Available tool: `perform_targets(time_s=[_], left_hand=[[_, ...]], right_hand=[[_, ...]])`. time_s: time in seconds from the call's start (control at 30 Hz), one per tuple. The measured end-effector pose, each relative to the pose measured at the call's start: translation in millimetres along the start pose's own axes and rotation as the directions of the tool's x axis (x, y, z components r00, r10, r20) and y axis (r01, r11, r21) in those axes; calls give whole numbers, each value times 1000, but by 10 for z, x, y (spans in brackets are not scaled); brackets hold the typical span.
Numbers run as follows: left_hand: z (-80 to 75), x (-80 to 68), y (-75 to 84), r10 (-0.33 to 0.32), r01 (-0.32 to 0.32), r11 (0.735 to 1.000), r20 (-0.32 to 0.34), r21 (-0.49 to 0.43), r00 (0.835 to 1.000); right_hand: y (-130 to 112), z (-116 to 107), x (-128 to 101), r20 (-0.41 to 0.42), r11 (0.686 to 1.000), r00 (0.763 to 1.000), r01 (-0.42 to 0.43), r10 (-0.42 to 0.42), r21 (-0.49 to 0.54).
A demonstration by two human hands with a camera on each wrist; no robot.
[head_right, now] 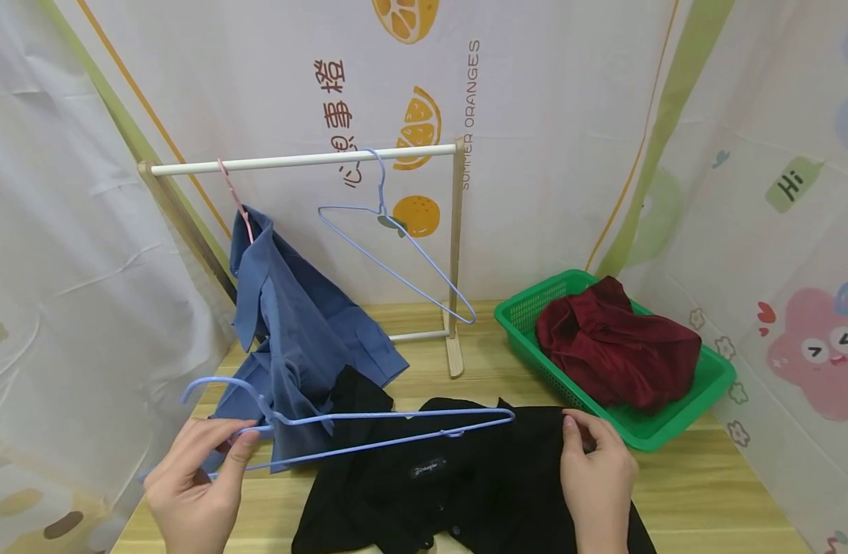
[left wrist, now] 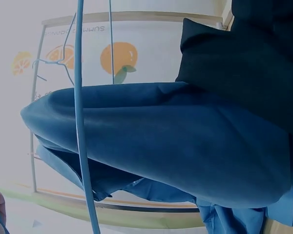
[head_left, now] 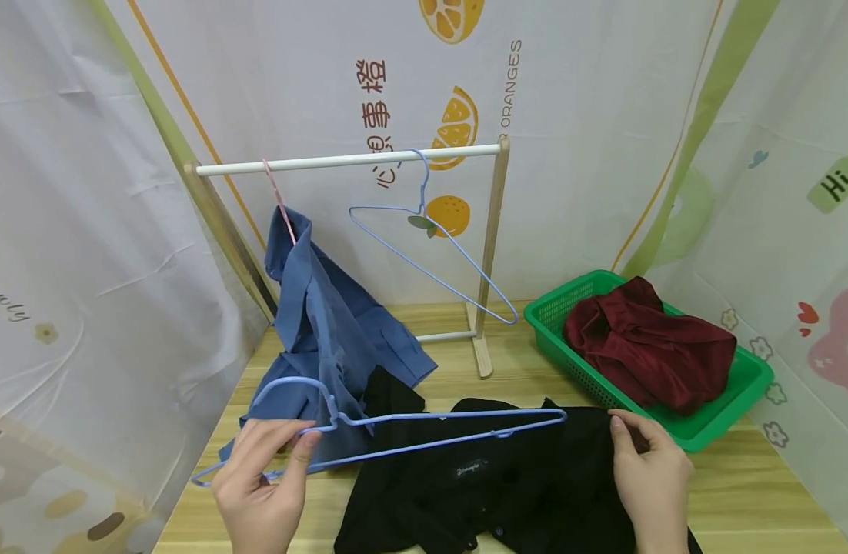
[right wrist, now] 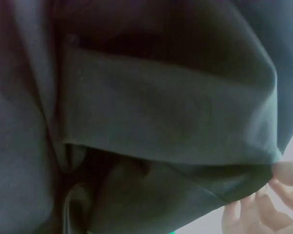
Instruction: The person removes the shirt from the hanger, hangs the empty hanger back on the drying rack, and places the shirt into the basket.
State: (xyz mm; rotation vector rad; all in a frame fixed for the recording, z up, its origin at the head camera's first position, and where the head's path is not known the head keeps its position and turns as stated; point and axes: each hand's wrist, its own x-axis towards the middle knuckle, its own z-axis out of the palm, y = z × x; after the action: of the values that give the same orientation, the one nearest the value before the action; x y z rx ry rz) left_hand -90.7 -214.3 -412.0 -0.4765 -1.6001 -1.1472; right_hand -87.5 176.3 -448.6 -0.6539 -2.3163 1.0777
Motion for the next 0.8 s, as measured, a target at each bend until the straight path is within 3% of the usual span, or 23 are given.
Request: perform_targets(time_s=[0.4,0.53,0.6,0.67,0.8], left_hand=[[60,-16,8,10,-10,999,-4,-54,1000],[57,-21,-7,5,-5,999,-1,-33,1000],[53,-23,-15,-1,1,1000,-1,-27,1000],[51,-27,-23,-5,5,1000,-3,-27,1000],[42,-47,-28,-22,22,999,3,-24,1000]], right_hand=[[-51,61,-34,7,994,994,107,-107,-29],[-96,50,-8,164,999,986,38,-39,5],[-104,44,27,278,998,960,38,-23,-49],[-79,44,74,410,985,912,97,-32,-139],[100,96,129,612,905,791,252,12,-343]])
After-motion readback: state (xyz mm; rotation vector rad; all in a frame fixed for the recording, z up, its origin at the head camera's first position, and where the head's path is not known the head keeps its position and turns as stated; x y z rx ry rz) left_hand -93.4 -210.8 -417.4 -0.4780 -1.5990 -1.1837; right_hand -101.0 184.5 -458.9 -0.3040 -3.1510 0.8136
